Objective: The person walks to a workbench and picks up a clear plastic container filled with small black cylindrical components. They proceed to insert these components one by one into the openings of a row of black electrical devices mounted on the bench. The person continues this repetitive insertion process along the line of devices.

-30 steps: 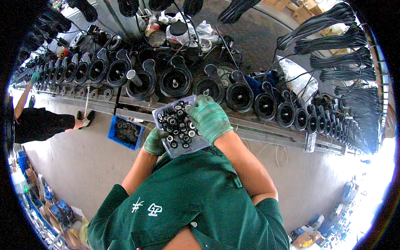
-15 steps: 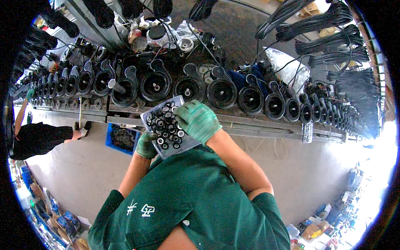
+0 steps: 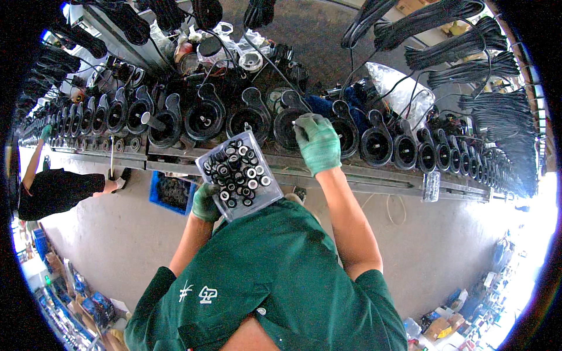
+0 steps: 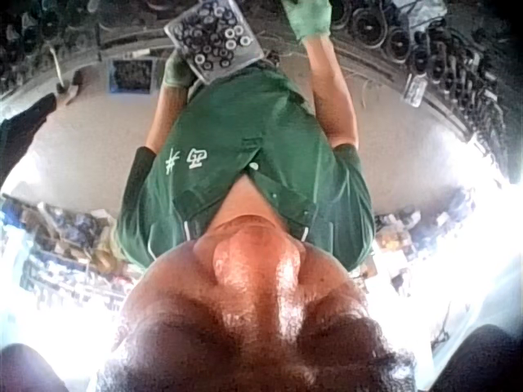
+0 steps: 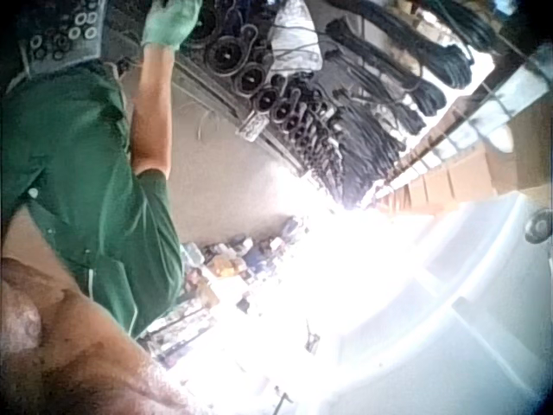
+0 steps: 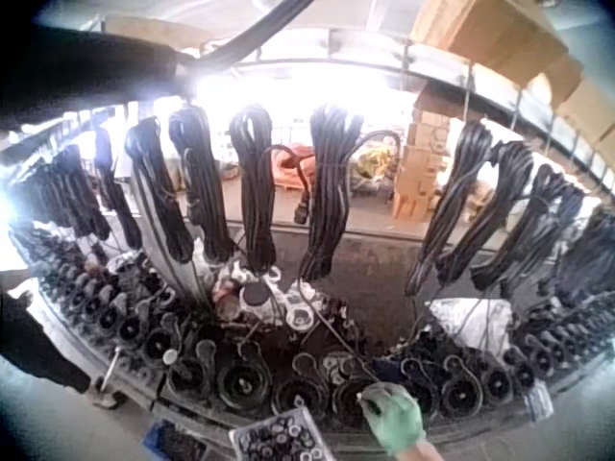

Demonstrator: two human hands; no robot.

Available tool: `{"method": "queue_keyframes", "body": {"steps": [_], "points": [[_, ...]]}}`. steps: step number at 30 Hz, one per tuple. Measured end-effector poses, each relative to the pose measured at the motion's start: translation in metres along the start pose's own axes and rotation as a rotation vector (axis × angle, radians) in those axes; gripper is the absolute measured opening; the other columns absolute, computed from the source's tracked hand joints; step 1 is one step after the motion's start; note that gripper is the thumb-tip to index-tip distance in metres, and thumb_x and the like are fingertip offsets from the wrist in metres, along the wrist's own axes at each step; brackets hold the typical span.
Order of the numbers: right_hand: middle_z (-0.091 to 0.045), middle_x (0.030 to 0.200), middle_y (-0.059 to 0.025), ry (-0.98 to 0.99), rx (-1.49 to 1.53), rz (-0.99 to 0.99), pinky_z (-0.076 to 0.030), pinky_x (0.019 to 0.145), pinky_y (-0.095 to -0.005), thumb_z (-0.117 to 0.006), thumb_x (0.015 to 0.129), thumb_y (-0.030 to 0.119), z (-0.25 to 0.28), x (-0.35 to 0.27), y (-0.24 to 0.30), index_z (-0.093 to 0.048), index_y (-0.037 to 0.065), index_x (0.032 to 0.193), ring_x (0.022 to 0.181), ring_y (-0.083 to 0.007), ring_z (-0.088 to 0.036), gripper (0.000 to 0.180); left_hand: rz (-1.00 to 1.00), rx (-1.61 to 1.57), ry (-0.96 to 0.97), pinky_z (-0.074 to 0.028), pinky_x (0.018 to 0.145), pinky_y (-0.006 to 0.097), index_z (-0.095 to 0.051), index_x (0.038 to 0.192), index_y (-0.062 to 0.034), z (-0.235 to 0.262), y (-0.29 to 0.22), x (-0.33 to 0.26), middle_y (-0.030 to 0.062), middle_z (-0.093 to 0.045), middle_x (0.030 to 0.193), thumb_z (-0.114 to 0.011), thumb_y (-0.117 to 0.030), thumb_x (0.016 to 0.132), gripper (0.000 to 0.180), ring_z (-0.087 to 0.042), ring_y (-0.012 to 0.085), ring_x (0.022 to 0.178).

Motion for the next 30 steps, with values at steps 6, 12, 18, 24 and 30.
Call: {"method": "queue_keyframes", "body": {"steps": [6,12,18,24,30], "points": [[-0.073,0.113,-0.0117,0.167,-0.087,0.112,-0.056,0.091,-0.0469,-0.075,0.078,0.002,-0.034,-0.008,-0.019,-0.074,0.009,0.102,0.1,-0.0353,-0.068,0.025,-0.061,0.022,0.007,-0.056,0.107,0.049,-0.048,0.15,-0.0012,-0.016,-0.001,0.003,0.0184,-0.063,0.141,-0.083,-0.019,0.075,0.084,-0.066,0.0339,0.125],[-0.072,0.114,-0.0137,0.193,0.162,0.014,-0.056,0.098,-0.0454,-0.075,0.08,0.005,-0.009,-0.008,-0.001,-0.074,0.009,0.113,0.108,-0.0364,-0.068,0.033,-0.035,0.032,-0.023,-0.053,0.11,0.05,-0.049,0.15,-0.0017,-0.02,0.005,0.007,0.0185,-0.064,0.141,-0.082,-0.02,0.074,0.085,-0.064,0.0346,0.127],[-0.061,0.139,-0.0151,0.401,0.123,0.105,-0.052,0.105,-0.0447,-0.079,0.087,0.019,-0.005,-0.002,0.071,-0.074,0.008,0.114,0.123,-0.0372,-0.06,0.03,0.024,0.034,0.06,-0.053,0.111,0.051,-0.049,0.151,-0.0017,-0.048,0.016,0.019,0.0183,-0.064,0.141,-0.083,-0.016,0.073,0.086,-0.065,0.0348,0.127],[-0.059,0.142,-0.0191,0.445,0.199,0.0,-0.051,0.105,-0.0447,-0.079,0.085,0.014,-0.015,-0.011,0.045,-0.072,0.004,0.107,0.123,-0.0402,-0.06,0.024,0.08,0.07,0.049,-0.055,0.108,0.049,-0.049,0.151,-0.0022,-0.05,0.036,0.029,0.0159,-0.066,0.139,-0.086,-0.019,0.071,0.089,-0.067,0.0319,0.123],[-0.063,0.135,-0.0187,0.305,0.429,-0.08,-0.052,0.102,-0.0444,-0.079,0.081,0.007,0.008,-0.01,0.031,-0.068,0.005,0.097,0.121,-0.0382,-0.061,0.019,0.126,-0.016,0.012,-0.055,0.108,0.052,-0.049,0.15,-0.0008,-0.062,0.049,0.029,0.0202,-0.066,0.137,-0.083,-0.018,0.071,0.087,-0.067,0.0363,0.122]]}}
Point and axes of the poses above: each hand's wrist, its own x-axis towards the middle knuckle, its own z-axis out of the back of the hand, y = z × x, the point moved 9 cm from there along x, towards the middle knuckle
